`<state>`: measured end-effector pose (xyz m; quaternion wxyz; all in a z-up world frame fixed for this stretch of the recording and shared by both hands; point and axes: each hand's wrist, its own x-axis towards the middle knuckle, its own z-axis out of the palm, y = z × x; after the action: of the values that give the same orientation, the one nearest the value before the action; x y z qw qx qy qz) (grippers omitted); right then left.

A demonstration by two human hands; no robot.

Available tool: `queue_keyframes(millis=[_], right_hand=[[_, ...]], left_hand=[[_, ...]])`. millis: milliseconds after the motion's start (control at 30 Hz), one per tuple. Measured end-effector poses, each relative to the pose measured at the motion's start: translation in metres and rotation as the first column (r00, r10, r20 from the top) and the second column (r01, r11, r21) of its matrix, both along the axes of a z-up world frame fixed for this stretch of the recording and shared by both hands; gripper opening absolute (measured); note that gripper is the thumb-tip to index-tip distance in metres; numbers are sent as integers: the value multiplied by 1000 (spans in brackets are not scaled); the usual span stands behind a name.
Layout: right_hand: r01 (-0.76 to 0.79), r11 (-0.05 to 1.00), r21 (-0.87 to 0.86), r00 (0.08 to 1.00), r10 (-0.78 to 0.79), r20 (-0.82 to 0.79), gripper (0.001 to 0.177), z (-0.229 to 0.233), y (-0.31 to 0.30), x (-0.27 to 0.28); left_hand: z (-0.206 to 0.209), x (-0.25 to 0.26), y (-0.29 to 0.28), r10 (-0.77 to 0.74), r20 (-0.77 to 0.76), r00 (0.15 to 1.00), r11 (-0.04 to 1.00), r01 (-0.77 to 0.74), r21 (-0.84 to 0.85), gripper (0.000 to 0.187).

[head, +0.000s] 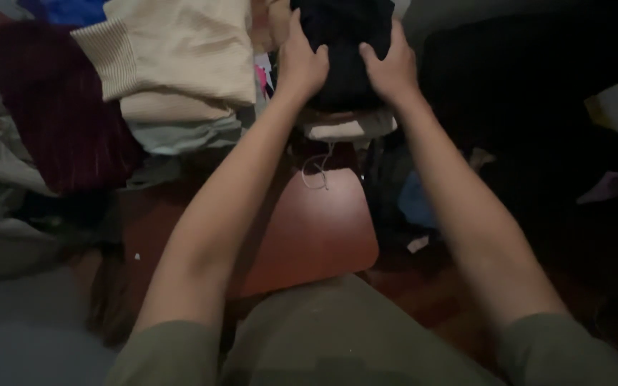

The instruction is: The recorder is folding several items of clothing on a small table.

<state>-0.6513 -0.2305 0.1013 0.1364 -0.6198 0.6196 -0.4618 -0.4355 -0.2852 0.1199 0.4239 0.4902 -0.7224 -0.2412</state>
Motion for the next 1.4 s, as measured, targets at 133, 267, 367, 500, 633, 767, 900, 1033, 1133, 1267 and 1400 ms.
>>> queue_keyframes(millis=[133, 267, 367, 500, 633, 767, 900, 1033, 1133, 1267, 1400], right_hand=[[12, 993, -121, 999, -7, 38, 54, 25, -4, 2], [50, 994, -93, 999, -50, 2, 54, 19, -13, -3], [71, 997, -13, 995, -72, -62, 64, 4, -8, -2], [87, 996, -33, 985, -91, -143, 65, -4, -2, -14], [111, 976, -186, 959, -154, -240, 62, -8, 56, -26], [120, 982, -145, 993, -122, 1, 51, 13, 160, 2], [114, 966, 233, 973, -155, 170, 37, -35, 266, 24], [-137, 792, 595, 891, -165, 424, 31, -157, 335, 0], [-155, 620, 769, 879, -269, 394, 27, -204, 355, -27], [-141, 576, 805, 432, -696, 574, 30, -270, 362, -99], [151, 529, 835, 258, -837, 483, 36, -244, 337, -157]], left_hand=[[5, -11, -5, 29, -67, 997, 975, -43, -217, 64], [13, -10, -12, 47, -16, 999, 977, -49, -206, 48], [10, -4, -8, 17, 2, 1000, 985, -17, -173, 52], [-2, -2, -11, 111, 67, 992, 845, -59, -532, 63], [13, -3, 3, 13, 21, 1000, 999, -12, -35, 44], [58, 3, 87, 75, 39, 996, 915, -53, -401, 42], [67, -5, 177, -233, -188, 954, 970, 216, -109, 11], [-28, -44, 218, -394, -221, 892, 847, 446, 289, 10], [-99, -81, 233, -542, -132, 830, 632, 506, 587, 14], [-192, -130, 231, -728, -59, 683, 442, 534, 721, 22], [-272, -174, 217, -732, -1, 682, 414, 446, 794, 31]])
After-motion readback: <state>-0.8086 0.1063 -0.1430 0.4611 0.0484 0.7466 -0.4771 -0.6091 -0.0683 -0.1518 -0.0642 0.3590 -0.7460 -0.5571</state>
